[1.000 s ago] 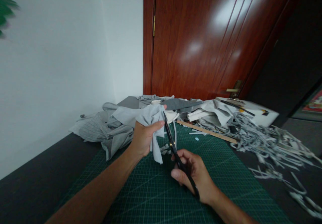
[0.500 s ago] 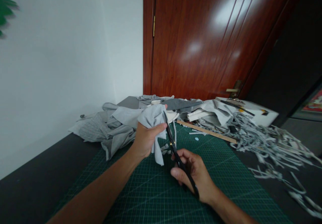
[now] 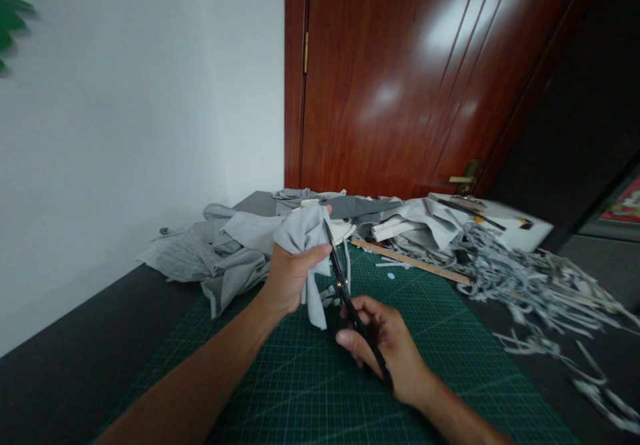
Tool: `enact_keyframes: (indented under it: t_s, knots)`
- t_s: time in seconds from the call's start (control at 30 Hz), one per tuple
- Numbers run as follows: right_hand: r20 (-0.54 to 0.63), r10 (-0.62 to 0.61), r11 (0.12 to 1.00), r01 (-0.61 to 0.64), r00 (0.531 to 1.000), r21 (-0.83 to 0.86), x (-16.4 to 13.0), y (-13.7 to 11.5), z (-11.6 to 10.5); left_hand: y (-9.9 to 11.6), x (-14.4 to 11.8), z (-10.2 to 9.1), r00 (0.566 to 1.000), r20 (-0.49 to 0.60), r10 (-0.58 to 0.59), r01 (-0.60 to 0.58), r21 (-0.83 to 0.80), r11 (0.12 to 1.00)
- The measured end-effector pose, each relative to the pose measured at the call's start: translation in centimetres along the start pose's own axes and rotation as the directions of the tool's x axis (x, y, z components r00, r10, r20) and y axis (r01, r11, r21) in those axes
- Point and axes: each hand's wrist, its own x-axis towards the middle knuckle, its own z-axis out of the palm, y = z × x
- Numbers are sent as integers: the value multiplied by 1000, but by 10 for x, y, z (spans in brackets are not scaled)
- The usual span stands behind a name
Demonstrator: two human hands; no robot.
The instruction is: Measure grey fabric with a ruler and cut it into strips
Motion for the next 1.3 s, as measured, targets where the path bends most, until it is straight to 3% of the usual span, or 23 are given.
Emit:
enact_keyframes:
  t_s: [0.27,0.47,0.67,0.87,1.1,1.3]
  knots:
    - [-4,-5,1000,5,1000,14,1,1,0,1,1,1,998,-42,-38,35,-79,996]
    - [-8,1,1000,-1,1000,3,0,1,-1,3,5,-2,983,-178,-49,25,-139,990]
    - [-7,-9,1000,9,1000,-23,-1,3,-2,9,7,-3,982,-163,-91,70,-134,989]
    - [3,-6,1000,6,1000,-3,0,4,0,11,3,4,986,-154,-59,43,-100,994]
    - [-3,-7,1000,7,1000,-19,-1,4,0,8,2,1,970,-236,-67,49,-82,995]
    - [3,-1,1000,2,1000,-14,-1,4,0,8,2,0,985,-144,-95,77,-124,989]
